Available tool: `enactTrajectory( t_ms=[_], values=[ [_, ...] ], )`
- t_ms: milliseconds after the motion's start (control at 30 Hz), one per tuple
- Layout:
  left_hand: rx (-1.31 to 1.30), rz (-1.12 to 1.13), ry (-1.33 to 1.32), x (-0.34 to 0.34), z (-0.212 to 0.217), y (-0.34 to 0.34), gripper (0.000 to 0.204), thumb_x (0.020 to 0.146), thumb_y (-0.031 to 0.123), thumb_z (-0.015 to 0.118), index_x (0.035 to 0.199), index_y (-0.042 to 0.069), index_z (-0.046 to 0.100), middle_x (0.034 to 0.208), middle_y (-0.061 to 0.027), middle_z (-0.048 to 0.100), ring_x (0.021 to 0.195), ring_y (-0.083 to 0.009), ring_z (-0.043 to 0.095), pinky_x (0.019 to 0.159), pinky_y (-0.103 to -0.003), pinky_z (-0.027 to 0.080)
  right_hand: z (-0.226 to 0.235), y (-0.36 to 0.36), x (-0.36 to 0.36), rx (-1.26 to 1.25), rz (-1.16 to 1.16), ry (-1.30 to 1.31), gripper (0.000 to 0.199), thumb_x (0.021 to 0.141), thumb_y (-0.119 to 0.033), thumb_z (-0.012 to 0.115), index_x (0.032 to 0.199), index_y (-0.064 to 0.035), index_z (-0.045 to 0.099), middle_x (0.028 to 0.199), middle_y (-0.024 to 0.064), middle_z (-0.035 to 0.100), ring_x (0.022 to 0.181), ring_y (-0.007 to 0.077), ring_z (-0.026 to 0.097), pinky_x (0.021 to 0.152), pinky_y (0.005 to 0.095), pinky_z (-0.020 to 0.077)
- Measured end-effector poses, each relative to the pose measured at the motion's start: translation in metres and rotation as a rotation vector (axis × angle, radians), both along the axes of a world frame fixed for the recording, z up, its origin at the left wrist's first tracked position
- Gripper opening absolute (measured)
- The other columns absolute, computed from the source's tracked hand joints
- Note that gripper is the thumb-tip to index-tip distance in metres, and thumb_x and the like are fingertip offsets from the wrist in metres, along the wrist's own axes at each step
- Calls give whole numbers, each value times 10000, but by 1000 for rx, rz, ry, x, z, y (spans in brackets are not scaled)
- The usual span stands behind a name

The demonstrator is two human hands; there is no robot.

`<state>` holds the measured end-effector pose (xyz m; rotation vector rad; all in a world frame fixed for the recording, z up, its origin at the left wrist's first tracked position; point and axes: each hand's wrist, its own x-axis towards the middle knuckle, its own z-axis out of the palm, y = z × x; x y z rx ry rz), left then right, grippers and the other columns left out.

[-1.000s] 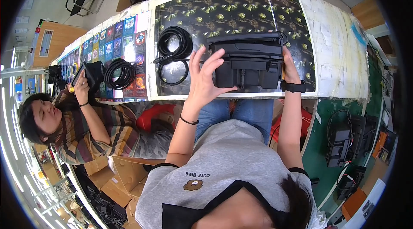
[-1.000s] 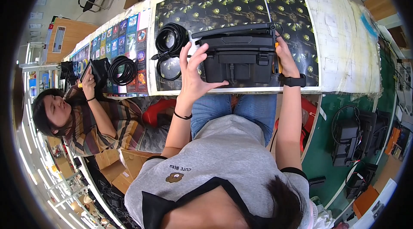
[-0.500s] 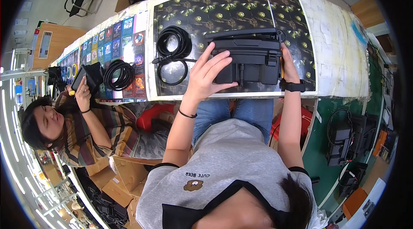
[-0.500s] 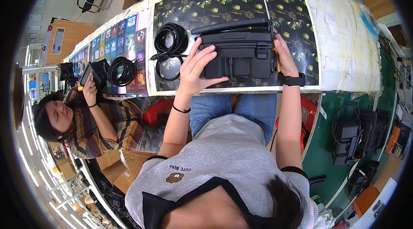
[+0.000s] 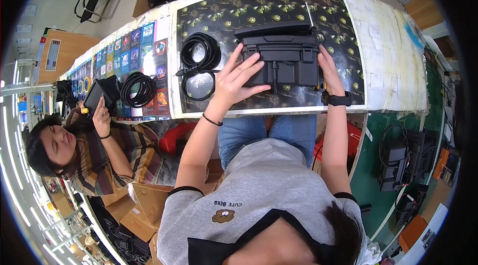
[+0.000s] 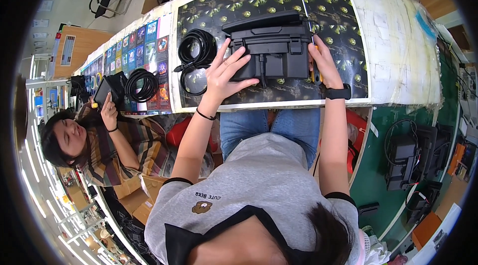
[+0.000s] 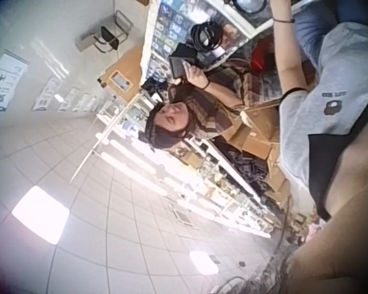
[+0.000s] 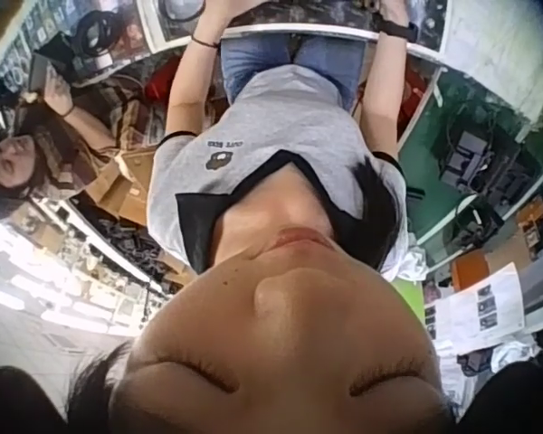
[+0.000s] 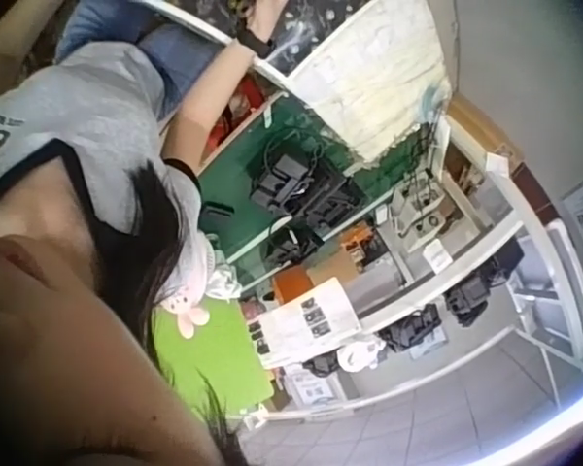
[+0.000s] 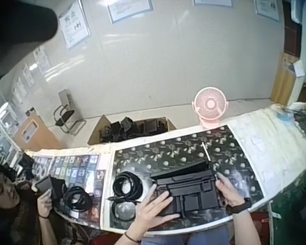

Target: Assemble electronic components and wires into black plastic boxes using a screwdriver.

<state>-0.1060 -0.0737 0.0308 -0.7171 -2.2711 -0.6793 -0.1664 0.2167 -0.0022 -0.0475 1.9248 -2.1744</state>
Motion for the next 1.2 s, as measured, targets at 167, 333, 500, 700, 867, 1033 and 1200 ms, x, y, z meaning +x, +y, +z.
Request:
enactTrajectory(
  t_ms=[167,333,500,700,867,1033,1200],
  values=[
    [45,56,-90,10,6,6,497,692,364,872,1093,105,735,1243,-61,689,1289,-369,555,1051,-464,468,-5,0,-1,-33,-4,13,498,1022,-388,564,1363,-37,473,719,-41,488,595,43,479,498,199,389],
    [5,139,-109,20,32,29,373,815,355,716,1136,164,697,1216,-11,646,1290,-310,497,1130,-512,283,-1,-1,0,-25,-22,-8,518,1015,-383,578,1365,-19,464,719,-32,492,595,43,482,501,196,394],
    [-23,121,-171,16,44,79,456,829,336,728,1221,122,637,1377,-118,488,1360,-375,377,1117,-564,279,-19,7,-6,-19,44,22,575,993,-409,607,1377,-9,455,713,-29,491,590,44,484,496,199,394],
    [67,177,-277,8,46,94,471,767,333,801,1141,102,632,1400,-142,452,1400,-415,309,1119,-571,263,-15,3,-7,-56,76,39,605,975,-414,635,1383,-6,451,719,-25,500,598,47,494,497,202,398],
    [123,76,-351,3,51,86,448,705,282,848,1098,142,685,1440,-91,452,1429,-401,281,1138,-533,245,-17,5,-4,-14,6,8,597,975,-409,637,1388,-16,458,712,-26,498,597,47,494,496,203,404],
    [129,85,-368,4,54,89,773,726,276,823,1432,183,521,1479,-83,433,1434,-395,272,1143,-536,237,-17,7,-8,-11,67,36,583,979,-400,631,1396,-29,463,705,-29,499,595,48,495,493,202,408],
    [61,89,-382,3,56,89,894,731,297,813,1514,151,406,1528,-71,406,1452,-364,276,1163,-524,200,-13,4,-5,-19,45,45,557,982,-401,626,1367,-28,474,712,-31,498,595,48,493,495,203,408]
  ],
)
